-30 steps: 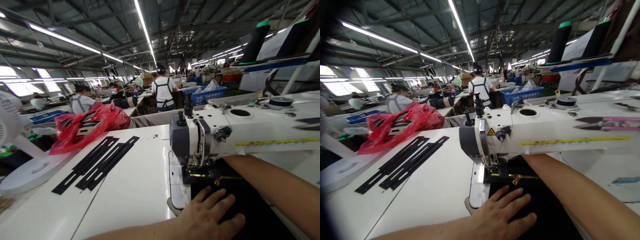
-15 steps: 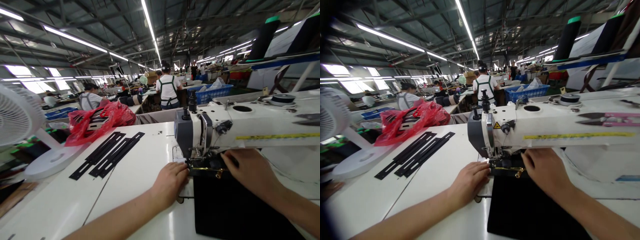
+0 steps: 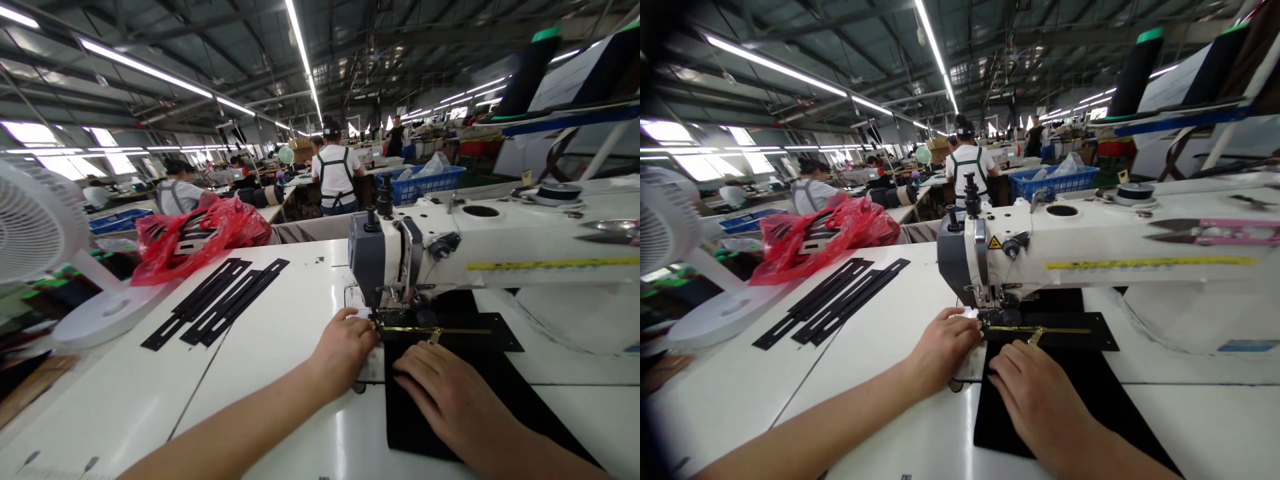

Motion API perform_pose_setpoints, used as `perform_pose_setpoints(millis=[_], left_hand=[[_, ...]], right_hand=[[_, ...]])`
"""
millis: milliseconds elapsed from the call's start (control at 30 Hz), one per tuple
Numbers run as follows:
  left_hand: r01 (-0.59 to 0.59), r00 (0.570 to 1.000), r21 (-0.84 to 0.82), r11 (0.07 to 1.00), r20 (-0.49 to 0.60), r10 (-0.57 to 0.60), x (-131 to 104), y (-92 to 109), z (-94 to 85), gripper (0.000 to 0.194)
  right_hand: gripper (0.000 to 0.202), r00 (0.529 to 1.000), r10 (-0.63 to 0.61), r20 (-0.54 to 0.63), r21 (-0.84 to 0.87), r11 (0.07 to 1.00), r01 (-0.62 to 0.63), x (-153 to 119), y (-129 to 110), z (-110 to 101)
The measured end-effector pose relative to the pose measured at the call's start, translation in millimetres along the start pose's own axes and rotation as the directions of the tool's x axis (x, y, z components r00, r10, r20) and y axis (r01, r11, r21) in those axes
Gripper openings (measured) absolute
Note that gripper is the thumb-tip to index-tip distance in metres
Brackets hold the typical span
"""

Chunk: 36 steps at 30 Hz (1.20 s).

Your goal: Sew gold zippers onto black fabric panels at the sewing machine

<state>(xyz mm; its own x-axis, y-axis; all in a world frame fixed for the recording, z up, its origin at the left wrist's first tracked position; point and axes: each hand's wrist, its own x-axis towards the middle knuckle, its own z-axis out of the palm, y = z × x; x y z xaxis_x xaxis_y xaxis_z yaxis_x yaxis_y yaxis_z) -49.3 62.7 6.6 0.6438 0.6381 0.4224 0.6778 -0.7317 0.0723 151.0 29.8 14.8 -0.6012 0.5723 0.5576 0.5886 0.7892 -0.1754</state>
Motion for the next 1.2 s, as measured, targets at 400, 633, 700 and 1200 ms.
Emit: perform_pose_setpoints(millis=[400,633,700,1200], left_hand=[[-0.020,0.997,-0.069,0.997,-0.080,0.014,-6.0,3.2,12.1,0.014],[0.013,0.992,-0.056,0.998,-0.124,-0.019,-4.0,5.5,14.3,0.016],[0.010,0.991,-0.055,0.998,-0.133,-0.018,-2.9,4.4,14.2,0.016],[0.026,0.997,-0.014,1.000,-0.066,-0.027,3.9,-1.6,15.1,0.010]], right_hand=[[0.033,0.997,0.007,0.071,-0.126,0.992,0.002,9.7,29.5,28.6],[0.033,0.997,0.016,0.072,-0.056,0.998,-0.012,12.6,27.9,22.1],[0.034,0.997,0.026,0.079,-0.030,0.999,-0.023,13.0,28.4,22.3],[0.035,0.993,0.045,0.107,-0.012,0.999,-0.044,20.2,36.3,22.3]])
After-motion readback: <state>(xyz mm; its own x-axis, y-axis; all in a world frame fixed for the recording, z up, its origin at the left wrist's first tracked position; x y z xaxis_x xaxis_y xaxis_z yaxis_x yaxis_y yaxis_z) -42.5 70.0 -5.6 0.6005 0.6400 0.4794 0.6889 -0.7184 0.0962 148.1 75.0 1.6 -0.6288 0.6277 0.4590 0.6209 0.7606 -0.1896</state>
